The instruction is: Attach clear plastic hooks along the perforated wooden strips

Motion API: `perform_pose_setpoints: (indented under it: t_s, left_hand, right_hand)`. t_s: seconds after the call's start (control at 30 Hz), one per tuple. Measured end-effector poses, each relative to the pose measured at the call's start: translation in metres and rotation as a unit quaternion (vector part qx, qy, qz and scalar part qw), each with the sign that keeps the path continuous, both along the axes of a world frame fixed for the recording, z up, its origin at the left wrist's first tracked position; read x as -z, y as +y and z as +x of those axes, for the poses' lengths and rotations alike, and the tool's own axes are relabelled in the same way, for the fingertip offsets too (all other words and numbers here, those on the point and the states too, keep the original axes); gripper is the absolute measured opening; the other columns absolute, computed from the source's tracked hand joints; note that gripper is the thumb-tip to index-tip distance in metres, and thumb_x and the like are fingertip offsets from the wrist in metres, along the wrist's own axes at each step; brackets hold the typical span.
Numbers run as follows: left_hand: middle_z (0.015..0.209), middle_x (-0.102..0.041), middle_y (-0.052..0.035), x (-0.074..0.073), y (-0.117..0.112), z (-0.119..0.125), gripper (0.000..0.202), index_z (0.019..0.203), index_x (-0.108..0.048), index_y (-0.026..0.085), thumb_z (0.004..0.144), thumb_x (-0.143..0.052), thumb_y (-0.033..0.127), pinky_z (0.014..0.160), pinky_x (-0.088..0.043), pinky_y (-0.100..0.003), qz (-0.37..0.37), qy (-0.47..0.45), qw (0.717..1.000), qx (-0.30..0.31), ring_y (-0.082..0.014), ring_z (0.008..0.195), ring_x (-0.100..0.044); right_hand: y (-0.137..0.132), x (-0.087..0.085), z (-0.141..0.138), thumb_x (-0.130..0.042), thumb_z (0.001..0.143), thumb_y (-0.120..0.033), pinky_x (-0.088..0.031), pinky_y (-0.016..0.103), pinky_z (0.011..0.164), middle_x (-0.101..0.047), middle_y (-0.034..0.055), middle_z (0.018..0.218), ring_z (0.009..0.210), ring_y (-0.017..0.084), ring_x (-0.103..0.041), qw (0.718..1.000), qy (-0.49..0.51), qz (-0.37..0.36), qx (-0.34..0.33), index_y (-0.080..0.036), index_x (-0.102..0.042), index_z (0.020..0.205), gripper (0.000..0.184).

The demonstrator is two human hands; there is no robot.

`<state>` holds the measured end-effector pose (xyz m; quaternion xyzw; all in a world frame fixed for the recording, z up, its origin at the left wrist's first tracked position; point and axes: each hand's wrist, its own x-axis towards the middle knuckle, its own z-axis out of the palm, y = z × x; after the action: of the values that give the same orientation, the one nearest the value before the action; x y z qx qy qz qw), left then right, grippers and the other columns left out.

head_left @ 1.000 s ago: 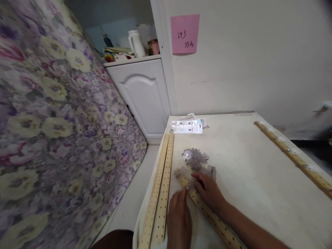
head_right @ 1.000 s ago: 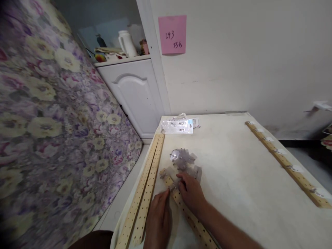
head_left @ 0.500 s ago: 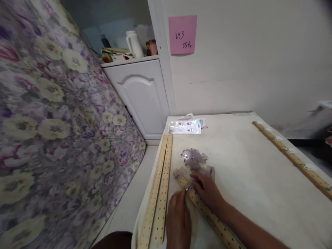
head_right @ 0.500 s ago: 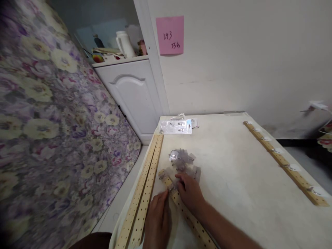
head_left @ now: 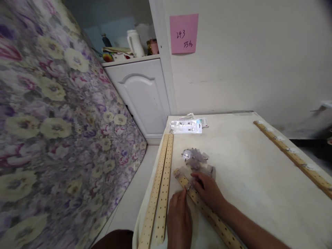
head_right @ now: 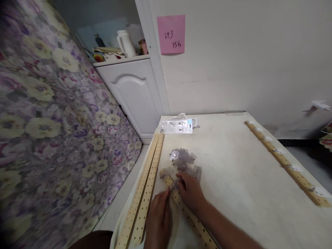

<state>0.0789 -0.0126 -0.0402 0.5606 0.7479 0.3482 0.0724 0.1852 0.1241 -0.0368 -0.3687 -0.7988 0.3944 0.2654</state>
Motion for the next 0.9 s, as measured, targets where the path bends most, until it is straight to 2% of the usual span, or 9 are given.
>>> perform_pose_setpoints:
  t_s: [0.23, 0.4, 0.77, 0.9]
  left_hand:
    - [0.12, -0.056, -0.0129, -0.0045, 0.0013, 0.002, 0.042, 0.128, -0.048, 0.015, 0.087, -0.038, 0.011, 0.097, -0.047, -0.041, -0.019, -0.007, 1.0, 0.0, -0.021, 0.112, -0.053]
    - [0.12, -0.056, -0.0135, -0.0024, 0.0001, 0.0011, 0.041, 0.127, -0.049, 0.015, 0.088, -0.038, 0.013, 0.096, -0.048, -0.042, -0.011, -0.003, 1.0, 0.0, -0.0215, 0.111, -0.053]
    - [0.118, -0.057, -0.0131, -0.0011, 0.0006, 0.0021, 0.041, 0.127, -0.049, 0.017, 0.087, -0.039, 0.013, 0.093, -0.05, -0.043, 0.023, 0.008, 1.0, 0.007, -0.0225, 0.109, -0.055]
    - [0.116, -0.059, -0.0121, -0.001, 0.0004, 0.0031, 0.041, 0.125, -0.051, 0.018, 0.086, -0.041, 0.011, 0.092, -0.05, -0.042, 0.027, 0.022, 0.999, -0.012, -0.0223, 0.107, -0.056]
  right_hand:
    - [-0.0023, -0.0034, -0.0017, -0.053, 0.079, -0.027, -0.048, 0.034, 0.07, -0.066, 0.0067, 0.082, 0.073, 0.021, -0.06, 1.0, -0.015, -0.002, 0.005, -0.015, -0.062, 0.106, 0.031]
    - [-0.0028, -0.0025, -0.0025, -0.053, 0.079, -0.026, -0.047, 0.035, 0.072, -0.066, 0.0069, 0.083, 0.075, 0.021, -0.06, 1.0, -0.014, -0.008, 0.005, -0.014, -0.062, 0.108, 0.032]
    - [-0.0017, 0.0033, -0.0026, -0.053, 0.08, -0.027, -0.048, 0.037, 0.078, -0.068, 0.0084, 0.096, 0.083, 0.022, -0.062, 1.0, -0.009, 0.01, 0.004, -0.017, -0.06, 0.111, 0.033]
    - [-0.0019, 0.0026, -0.0028, -0.053, 0.08, -0.026, -0.048, 0.038, 0.08, -0.068, 0.0087, 0.095, 0.084, 0.022, -0.062, 1.0, -0.011, 0.011, 0.001, -0.016, -0.06, 0.111, 0.034]
